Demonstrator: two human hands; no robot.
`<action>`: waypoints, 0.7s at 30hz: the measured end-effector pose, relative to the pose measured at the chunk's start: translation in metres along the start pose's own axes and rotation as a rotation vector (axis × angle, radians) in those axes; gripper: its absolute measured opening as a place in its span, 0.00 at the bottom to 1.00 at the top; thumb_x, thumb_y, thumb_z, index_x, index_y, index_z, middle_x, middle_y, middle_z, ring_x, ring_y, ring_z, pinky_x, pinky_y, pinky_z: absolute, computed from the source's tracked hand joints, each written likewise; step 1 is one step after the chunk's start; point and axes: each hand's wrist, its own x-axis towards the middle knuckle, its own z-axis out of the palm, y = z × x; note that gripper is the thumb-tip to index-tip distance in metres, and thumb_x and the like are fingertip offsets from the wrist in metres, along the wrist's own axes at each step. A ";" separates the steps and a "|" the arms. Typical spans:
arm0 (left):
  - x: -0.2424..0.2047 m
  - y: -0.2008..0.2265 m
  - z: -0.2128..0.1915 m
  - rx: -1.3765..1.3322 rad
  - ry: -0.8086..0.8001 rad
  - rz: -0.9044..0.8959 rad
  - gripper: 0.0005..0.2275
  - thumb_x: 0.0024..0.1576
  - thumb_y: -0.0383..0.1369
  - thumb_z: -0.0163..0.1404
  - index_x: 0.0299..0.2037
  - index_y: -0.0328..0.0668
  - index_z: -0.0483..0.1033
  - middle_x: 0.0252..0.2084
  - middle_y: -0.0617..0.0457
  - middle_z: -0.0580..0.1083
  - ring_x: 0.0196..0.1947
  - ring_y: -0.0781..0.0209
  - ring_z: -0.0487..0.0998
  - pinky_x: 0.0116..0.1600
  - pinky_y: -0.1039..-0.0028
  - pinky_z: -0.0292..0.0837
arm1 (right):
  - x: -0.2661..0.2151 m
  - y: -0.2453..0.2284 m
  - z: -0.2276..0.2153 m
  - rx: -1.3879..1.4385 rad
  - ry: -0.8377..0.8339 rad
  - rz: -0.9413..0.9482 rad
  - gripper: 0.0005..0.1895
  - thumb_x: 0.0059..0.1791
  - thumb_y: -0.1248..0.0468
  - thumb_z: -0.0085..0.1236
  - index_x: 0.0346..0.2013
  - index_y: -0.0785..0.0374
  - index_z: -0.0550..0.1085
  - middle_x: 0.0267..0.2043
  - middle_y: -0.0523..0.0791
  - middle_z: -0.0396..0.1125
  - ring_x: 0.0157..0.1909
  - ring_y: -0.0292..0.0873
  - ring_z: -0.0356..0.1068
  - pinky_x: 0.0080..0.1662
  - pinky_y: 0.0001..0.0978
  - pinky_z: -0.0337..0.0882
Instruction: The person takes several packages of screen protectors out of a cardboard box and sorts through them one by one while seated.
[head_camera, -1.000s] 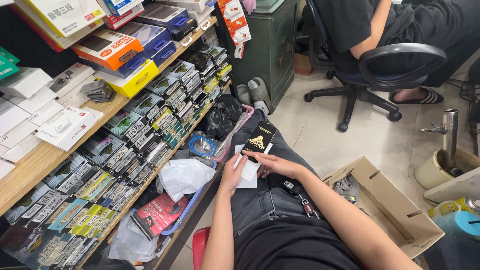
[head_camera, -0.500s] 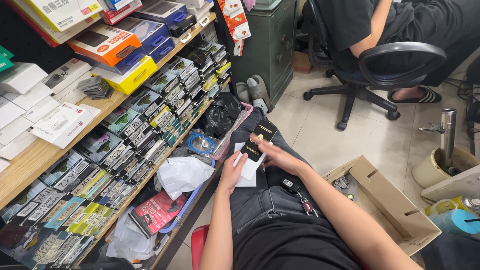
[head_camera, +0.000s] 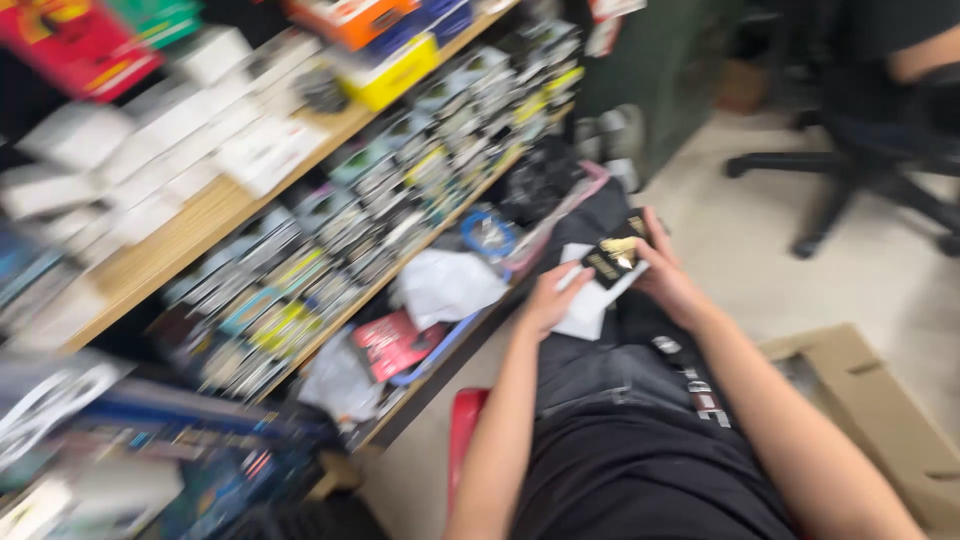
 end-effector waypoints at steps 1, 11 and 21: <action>-0.010 0.012 -0.006 0.009 0.042 -0.011 0.23 0.61 0.46 0.57 0.58 0.33 0.76 0.52 0.39 0.77 0.54 0.56 0.76 0.57 0.65 0.73 | -0.008 -0.006 0.014 0.005 -0.041 0.015 0.34 0.58 0.51 0.44 0.77 0.26 0.45 0.75 0.53 0.52 0.64 0.56 0.65 0.62 0.54 0.66; -0.021 0.045 -0.015 0.031 -0.033 -0.060 0.29 0.59 0.49 0.52 0.64 0.34 0.69 0.64 0.40 0.70 0.66 0.53 0.68 0.66 0.65 0.64 | -0.044 -0.052 0.054 -0.163 -0.164 0.158 0.29 0.54 0.56 0.41 0.72 0.51 0.62 0.73 0.44 0.58 0.59 0.48 0.64 0.58 0.50 0.67; -0.028 0.053 -0.014 -0.041 -0.052 -0.107 0.31 0.56 0.46 0.49 0.67 0.34 0.67 0.61 0.47 0.72 0.53 0.63 0.72 0.51 0.73 0.68 | -0.029 -0.030 0.038 -0.305 -0.111 0.040 0.33 0.55 0.58 0.37 0.77 0.45 0.50 0.83 0.33 0.37 0.49 0.46 0.60 0.55 0.47 0.65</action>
